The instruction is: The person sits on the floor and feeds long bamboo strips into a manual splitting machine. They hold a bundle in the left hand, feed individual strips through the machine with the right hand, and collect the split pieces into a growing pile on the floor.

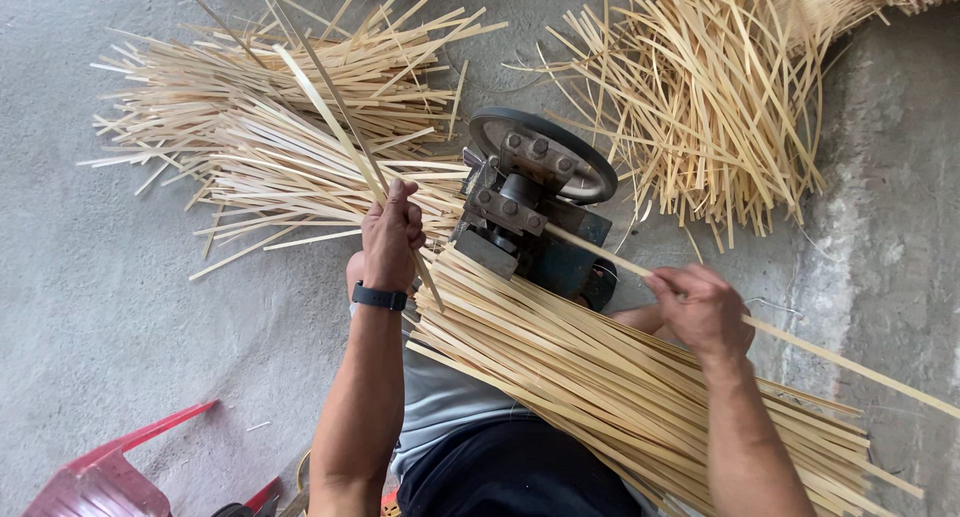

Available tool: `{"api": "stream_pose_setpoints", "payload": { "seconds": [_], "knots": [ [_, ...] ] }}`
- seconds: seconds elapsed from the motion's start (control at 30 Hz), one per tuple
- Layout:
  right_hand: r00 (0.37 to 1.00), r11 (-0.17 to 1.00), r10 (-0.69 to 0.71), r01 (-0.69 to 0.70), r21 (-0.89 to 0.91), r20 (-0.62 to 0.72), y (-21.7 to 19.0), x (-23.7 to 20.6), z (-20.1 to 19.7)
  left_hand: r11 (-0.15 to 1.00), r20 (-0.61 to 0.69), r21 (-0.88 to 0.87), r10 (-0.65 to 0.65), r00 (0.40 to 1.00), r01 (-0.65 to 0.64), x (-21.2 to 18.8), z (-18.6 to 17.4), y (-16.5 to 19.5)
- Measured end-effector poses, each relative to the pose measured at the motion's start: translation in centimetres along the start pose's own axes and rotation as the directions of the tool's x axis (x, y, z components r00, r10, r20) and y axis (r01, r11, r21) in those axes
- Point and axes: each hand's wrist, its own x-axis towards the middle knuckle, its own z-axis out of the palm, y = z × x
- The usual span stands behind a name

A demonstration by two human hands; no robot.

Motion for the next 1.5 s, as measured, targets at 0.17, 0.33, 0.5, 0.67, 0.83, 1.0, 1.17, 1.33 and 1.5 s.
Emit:
{"api": "stream_pose_setpoints", "payload": {
  "seconds": [0.17, 0.33, 0.5, 0.67, 0.83, 1.0, 1.17, 1.33, 1.5],
  "knots": [
    [0.912, 0.927, -0.372, 0.355, -0.123, -0.171, -3.7, 0.2, 2.4, 1.000, -0.024, 0.020, 0.010, 1.000, -0.009, 1.5, 0.4, -1.1],
    [0.961, 0.959, -0.275, 0.274, 0.072, 0.011, -5.5, -2.1, 2.4, 0.999, -0.036, 0.021, -0.029, 0.999, 0.030, 2.2, 0.4, -2.1],
    [0.953, 0.995, 0.008, -0.036, 0.088, 0.304, -5.9, -3.8, 2.6, 0.997, -0.043, -0.011, -0.077, 0.996, 0.077, 2.1, 0.4, -2.5],
    [0.876, 0.940, 0.201, -0.299, 0.166, 0.439, -5.4, -3.6, 2.8, 0.999, -0.014, 0.001, -0.054, 0.998, 0.054, 1.7, 0.3, -2.0],
    [0.822, 0.921, 0.269, -0.372, 0.117, 0.502, -3.9, -3.8, 2.2, 0.998, 0.005, -0.026, -0.048, 0.999, 0.048, 1.4, 0.1, -1.7],
    [0.870, 0.903, 0.160, -0.320, 0.286, 0.467, -2.0, -4.7, 0.1, 0.999, 0.000, -0.024, -0.044, 0.999, 0.044, 1.6, -0.2, -1.8],
    [0.993, 0.971, -0.014, -0.016, 0.240, 0.121, 0.1, -4.1, -3.2, 0.999, 0.007, -0.028, -0.035, 0.999, 0.035, 1.7, -0.4, -1.6],
    [0.994, 0.987, 0.092, -0.082, 0.141, -0.064, 0.5, -2.4, -2.4, 0.998, -0.006, 0.029, -0.052, 0.999, 0.052, 1.5, 0.3, -1.5],
    [0.995, 0.992, -0.067, 0.075, 0.104, -0.078, -2.9, 0.1, 1.6, 0.991, -0.039, 0.135, -0.002, 0.999, 0.007, 1.9, 1.3, -1.9]
  ]
}}
